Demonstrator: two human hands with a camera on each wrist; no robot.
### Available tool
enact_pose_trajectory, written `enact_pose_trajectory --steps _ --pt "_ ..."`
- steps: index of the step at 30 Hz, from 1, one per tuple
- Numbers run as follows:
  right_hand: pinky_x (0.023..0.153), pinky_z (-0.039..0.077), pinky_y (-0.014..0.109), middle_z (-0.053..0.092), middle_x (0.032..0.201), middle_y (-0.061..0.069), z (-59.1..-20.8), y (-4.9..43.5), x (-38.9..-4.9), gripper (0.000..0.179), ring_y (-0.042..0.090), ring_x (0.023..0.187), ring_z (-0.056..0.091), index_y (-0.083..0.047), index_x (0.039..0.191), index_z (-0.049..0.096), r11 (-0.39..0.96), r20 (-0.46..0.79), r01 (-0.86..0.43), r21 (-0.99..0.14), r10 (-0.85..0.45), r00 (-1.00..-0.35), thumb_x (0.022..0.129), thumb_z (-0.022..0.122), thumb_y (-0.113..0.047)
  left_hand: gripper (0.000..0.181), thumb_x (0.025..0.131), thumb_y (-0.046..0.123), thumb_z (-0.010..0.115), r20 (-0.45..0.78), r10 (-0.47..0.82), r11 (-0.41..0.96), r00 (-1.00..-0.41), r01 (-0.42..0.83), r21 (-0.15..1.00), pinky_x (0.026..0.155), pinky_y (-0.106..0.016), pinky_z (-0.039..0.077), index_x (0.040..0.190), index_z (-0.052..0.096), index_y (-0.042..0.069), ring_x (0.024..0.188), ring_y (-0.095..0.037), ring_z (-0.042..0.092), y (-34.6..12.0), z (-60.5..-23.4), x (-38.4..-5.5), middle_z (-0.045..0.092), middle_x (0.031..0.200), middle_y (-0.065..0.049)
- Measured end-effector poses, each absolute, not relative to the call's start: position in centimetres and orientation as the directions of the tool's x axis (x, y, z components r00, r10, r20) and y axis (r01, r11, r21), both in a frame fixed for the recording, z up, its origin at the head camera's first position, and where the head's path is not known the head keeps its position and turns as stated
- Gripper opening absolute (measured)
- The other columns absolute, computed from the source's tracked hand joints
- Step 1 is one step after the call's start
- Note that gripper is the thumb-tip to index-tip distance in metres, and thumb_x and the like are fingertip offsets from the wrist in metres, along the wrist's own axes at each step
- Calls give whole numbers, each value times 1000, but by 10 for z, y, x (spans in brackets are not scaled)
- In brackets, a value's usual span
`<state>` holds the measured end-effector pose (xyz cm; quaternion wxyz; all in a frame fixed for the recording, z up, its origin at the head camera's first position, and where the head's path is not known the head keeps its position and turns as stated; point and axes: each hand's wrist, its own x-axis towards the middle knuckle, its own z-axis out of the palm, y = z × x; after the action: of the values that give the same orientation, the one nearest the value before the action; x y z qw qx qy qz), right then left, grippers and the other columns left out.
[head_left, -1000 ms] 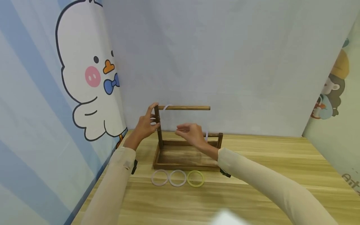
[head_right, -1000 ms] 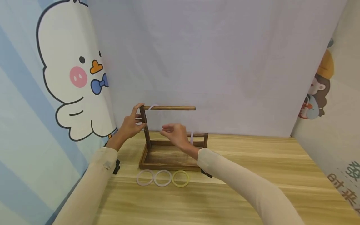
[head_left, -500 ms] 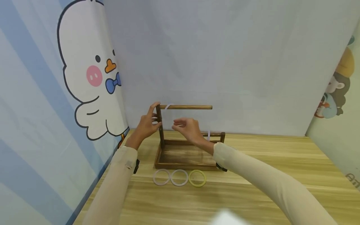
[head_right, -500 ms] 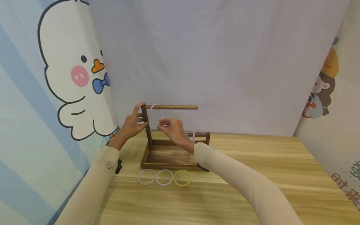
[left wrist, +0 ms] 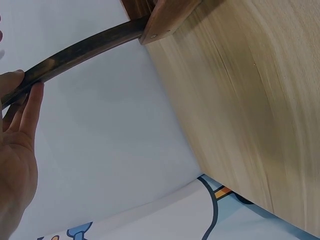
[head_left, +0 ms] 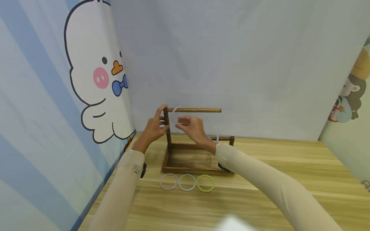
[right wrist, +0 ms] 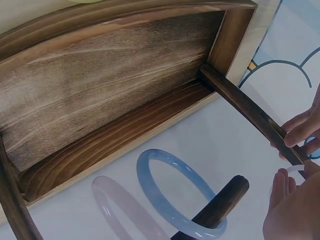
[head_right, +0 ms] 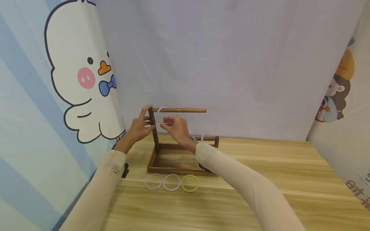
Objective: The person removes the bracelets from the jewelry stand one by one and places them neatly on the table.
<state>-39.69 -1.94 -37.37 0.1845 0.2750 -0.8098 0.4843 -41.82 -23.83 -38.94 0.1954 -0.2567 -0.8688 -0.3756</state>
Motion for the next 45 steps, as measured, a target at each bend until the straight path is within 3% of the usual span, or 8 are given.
enact_pose_trajectory --steps 6,15,28,37,45 --pt "80 66 35 77 111 18 -371 -28 -399 31 29 95 78 3 120 75 379 596 -658 -651 -283 -752 93 81 -10 91 89 -11 74 568 305 558 -765 627 544 90 -44 64 159 26 22 108 -40 72 -239 -391 -420 70 117 -30" --pt "82 65 34 77 115 14 -370 -39 -398 34 25 98 77 1 121 74 411 575 -632 -657 -269 -773 93 81 -17 89 90 -12 73 576 320 537 -752 645 544 90 -53 63 159 25 19 106 -43 72 -240 -391 -418 69 116 -32" --pt "84 65 35 77 114 10 -370 -44 -401 31 22 99 77 -4 119 77 452 582 -623 -638 -246 -775 94 81 -21 90 92 -11 72 553 317 560 -771 622 547 91 -53 62 160 23 23 108 -42 72 -239 -390 -417 69 120 -30" --pt "88 64 37 78 112 8 -370 -46 -402 29 21 99 77 -7 117 79 478 590 -615 -627 -225 -776 93 82 -23 89 93 -7 72 536 309 584 -785 602 545 90 -41 64 161 23 23 111 -38 72 -238 -389 -416 69 122 -27" --pt "85 65 37 79 108 12 -369 -48 -400 28 24 97 77 -2 115 78 431 605 -637 -640 -228 -762 93 81 -18 89 92 -9 72 555 319 568 -769 623 537 91 -47 63 161 24 20 108 -40 73 -240 -391 -418 69 121 -29"
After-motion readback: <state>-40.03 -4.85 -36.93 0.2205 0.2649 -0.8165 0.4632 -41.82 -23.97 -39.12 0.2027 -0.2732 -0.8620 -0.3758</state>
